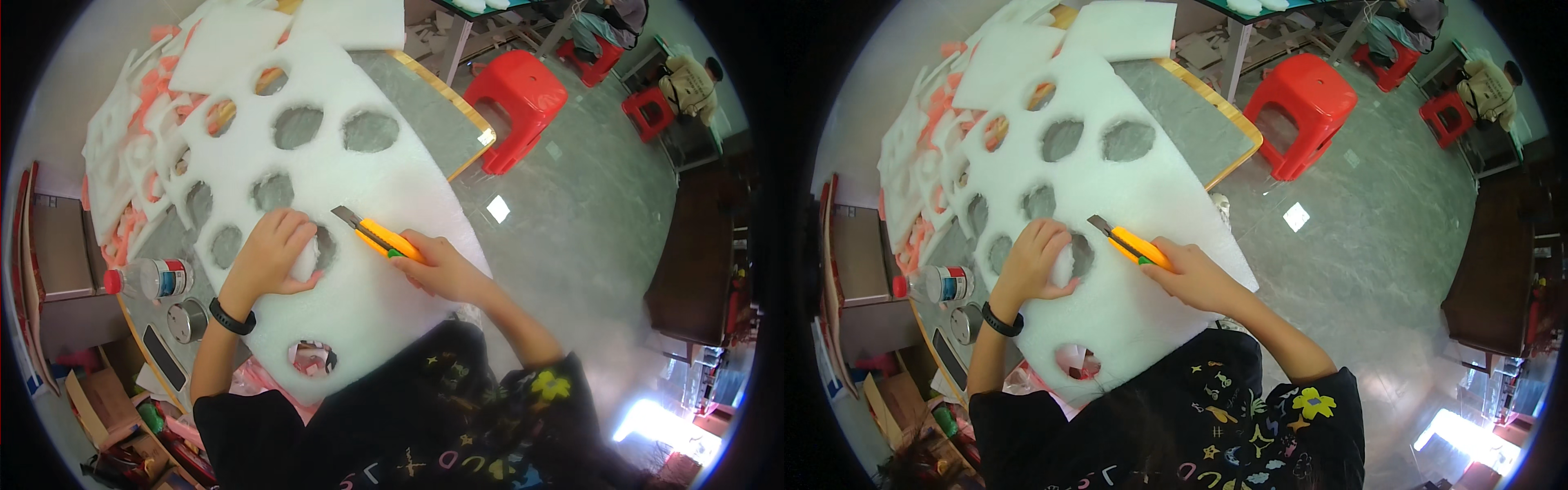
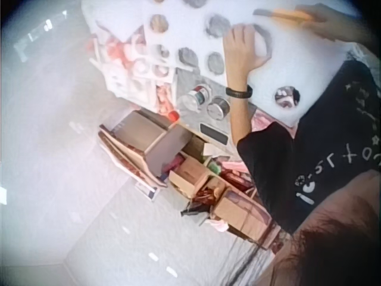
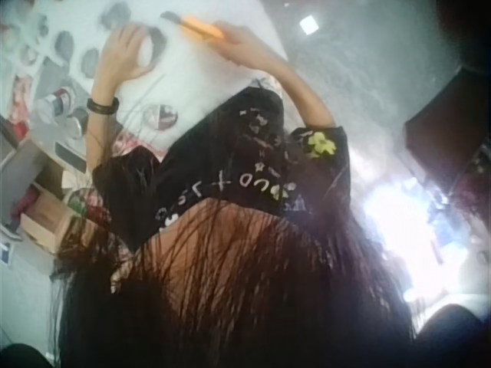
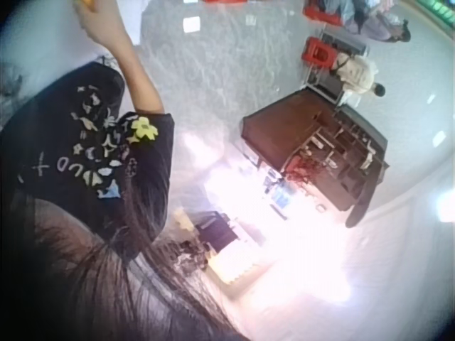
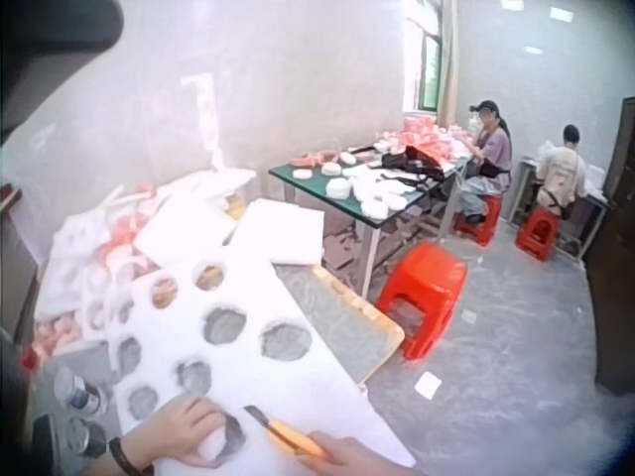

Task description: The recorder uses a utility knife to cut circular holes and shapes out of a large foam sheet.

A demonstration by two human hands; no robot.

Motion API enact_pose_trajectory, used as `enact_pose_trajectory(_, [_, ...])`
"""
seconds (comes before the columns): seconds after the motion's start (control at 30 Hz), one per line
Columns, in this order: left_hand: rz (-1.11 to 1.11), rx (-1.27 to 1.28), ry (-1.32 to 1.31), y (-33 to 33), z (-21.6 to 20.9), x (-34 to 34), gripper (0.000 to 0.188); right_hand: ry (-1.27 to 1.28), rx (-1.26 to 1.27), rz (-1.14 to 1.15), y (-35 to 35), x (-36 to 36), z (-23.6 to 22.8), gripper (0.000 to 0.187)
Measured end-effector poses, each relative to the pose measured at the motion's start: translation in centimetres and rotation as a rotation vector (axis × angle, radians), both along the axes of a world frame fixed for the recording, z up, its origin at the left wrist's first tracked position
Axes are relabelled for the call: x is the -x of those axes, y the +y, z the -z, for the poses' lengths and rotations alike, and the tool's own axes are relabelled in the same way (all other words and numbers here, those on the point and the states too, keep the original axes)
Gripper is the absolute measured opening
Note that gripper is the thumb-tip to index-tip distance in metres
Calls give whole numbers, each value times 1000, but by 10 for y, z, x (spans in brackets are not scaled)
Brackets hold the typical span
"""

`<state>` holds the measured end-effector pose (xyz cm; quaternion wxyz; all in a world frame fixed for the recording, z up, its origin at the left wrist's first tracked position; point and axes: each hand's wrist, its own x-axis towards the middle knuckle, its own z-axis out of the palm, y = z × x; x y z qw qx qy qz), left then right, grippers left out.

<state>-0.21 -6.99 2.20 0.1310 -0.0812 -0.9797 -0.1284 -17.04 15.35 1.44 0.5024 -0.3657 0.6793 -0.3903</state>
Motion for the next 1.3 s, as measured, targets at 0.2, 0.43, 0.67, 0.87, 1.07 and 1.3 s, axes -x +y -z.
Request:
enact_pose_trajectory(0.2, [-132, -111, 38, 3, 9, 5, 43, 101, 16, 15, -1, -4, -3, 30])
enact_pose_trajectory(0.43, [-231, -367, 3, -1, 8, 9, 36, 79, -5, 41, 0, -5, -3, 29])
enact_pose_trajectory(0.67, [-311, -555, -19, -6, 12, 6, 31, 8, -21, 67, -1, -6, -5, 26])
enact_pose_trajectory(0.87, [-265, -644, -19, -9, 10, 3, 29, 14, -11, 82, -1, -8, -5, 25])
enact_pose_trajectory(1.07, [-101, -675, -12, -15, 11, 4, 42, 87, 31, 23, 9, -3, -2, 25])
enact_pose_trajectory(1.3, [-13, -948, -250, -37, 8, -2, 40, 536, 106, -290, 16, -12, -25, 34])
